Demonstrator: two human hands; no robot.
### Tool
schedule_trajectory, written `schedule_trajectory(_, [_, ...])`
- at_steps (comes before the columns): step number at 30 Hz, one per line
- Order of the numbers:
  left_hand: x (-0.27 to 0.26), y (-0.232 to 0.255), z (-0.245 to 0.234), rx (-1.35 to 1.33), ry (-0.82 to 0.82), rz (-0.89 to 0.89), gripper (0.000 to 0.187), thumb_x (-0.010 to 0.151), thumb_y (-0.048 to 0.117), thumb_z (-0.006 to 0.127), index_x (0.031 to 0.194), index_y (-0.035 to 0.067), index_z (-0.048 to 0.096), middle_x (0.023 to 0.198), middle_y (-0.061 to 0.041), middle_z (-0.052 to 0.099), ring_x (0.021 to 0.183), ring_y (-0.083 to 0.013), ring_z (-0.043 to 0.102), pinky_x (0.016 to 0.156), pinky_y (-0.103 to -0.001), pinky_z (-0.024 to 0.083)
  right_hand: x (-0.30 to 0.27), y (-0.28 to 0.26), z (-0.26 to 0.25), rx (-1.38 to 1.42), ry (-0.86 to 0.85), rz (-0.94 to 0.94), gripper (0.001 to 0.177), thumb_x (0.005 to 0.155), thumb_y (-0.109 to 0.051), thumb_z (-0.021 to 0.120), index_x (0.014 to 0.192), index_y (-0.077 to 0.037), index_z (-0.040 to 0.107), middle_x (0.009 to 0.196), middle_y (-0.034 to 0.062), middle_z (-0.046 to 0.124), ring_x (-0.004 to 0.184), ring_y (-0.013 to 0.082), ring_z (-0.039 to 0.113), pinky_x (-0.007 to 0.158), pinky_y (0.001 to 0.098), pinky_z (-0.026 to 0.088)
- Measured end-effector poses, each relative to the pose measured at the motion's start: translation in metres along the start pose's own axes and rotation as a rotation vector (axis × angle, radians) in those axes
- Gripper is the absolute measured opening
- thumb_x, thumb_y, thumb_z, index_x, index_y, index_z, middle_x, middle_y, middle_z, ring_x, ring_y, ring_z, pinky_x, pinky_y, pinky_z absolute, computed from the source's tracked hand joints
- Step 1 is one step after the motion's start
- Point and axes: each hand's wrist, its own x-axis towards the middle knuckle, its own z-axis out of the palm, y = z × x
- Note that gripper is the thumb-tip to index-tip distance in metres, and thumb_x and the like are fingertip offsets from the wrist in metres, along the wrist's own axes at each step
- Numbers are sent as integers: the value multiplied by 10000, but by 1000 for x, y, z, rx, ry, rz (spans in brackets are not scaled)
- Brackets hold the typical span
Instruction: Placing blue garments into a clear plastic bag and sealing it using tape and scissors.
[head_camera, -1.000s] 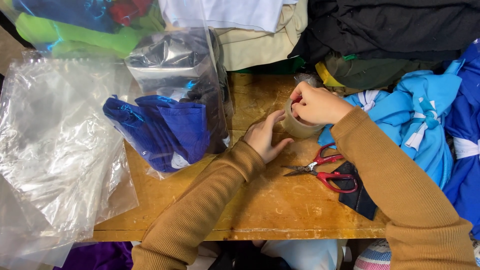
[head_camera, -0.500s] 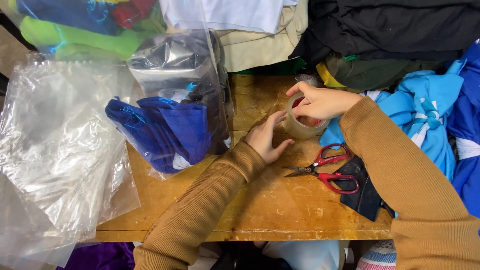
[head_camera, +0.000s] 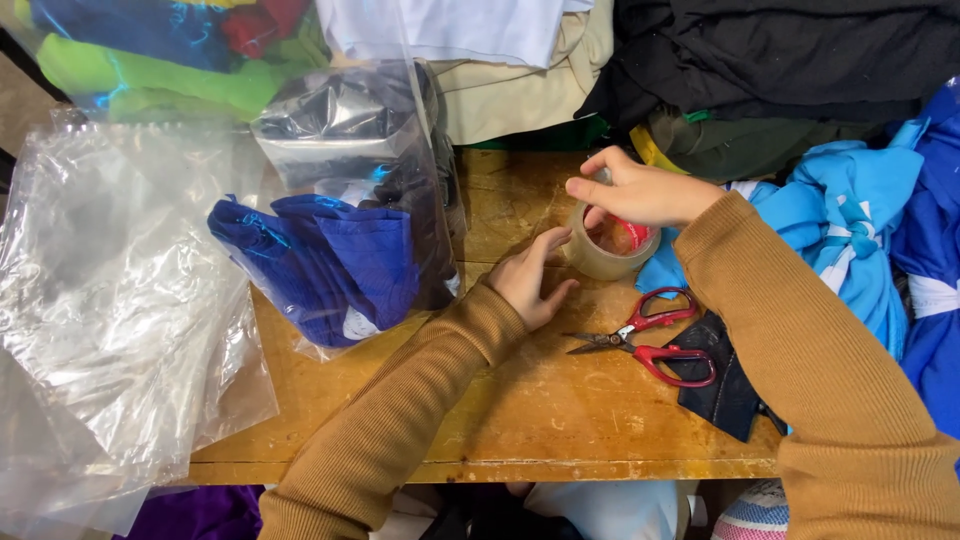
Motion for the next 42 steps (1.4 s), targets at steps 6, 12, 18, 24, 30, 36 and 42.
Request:
schedule_trajectory(6, [3, -18, 13, 69, 65, -62, 546, 876, 318, 743, 1326, 160, 476, 1300, -98, 622, 1186, -369, 658, 1006, -467, 544, -36, 27, 7, -91, 407, -154, 573, 992, -549, 532, 1452, -223, 435, 1108, 8, 767, 1229, 310, 595, 1057, 503, 397])
schedule_trajectory(12, [10, -8, 14, 91, 127, -99, 378, 862, 443, 755, 1065, 132, 681, 1160, -49, 618, 1036, -212, 659, 918, -364, 540, -101, 67, 53, -410, 366, -116, 378, 989, -414, 544, 1296, -199, 594, 901, -82, 787, 646, 206, 716, 689, 456, 580])
schedule_trajectory(18, [14, 7, 13, 103, 117, -230, 224, 870, 463, 716, 932, 252, 674, 1167, 1, 659, 1115, -246, 634, 1022, -448, 440, -74, 142, 88, -465, 460, 47, 372, 943, -476, 629, 1217, -224, 630, 887, -111, 770, 900, 220, 740, 645, 488, 603])
schedule_trajectory(24, [14, -9, 15, 33, 127, -149, 229, 839, 440, 771, 859, 246, 650, 950, 69, 708, 958, -198, 650, 885, -370, 486, -67, 161, 86, -320, 403, -59, 433, 914, -457, 681, 1240, -176, 631, 1007, -16, 748, 976, 218, 715, 777, 442, 583])
schedule_trajectory(30, [13, -10, 5, 18, 35, -89, 144, 852, 360, 795, 869, 250, 703, 971, 35, 751, 1009, -248, 676, 953, -425, 503, -77, 149, 108, -270, 428, -325, 360, 923, -352, 666, 1244, -191, 674, 1040, 37, 723, 1053, 264, 679, 931, 428, 535])
schedule_trajectory(36, [9, -30, 7, -28, 66, 15, 169, 817, 297, 828, 901, 224, 702, 1020, 4, 747, 1073, -285, 694, 952, -413, 546, -59, 145, 126, -454, 870, -224, 302, 958, -434, 693, 1182, -232, 704, 736, -59, 666, 791, 158, 719, 754, 359, 619])
schedule_trajectory(42, [9, -33, 7, -88, 119, 36, 115, 810, 205, 818, 862, 199, 715, 1001, -19, 754, 1050, -286, 709, 934, -411, 556, -20, 148, 113, 24, 811, -248, 1031, 793, -488, 846, 1494, 44, 308, 1241, 231, 553, 1166, 450, 583, 1027, 581, 469])
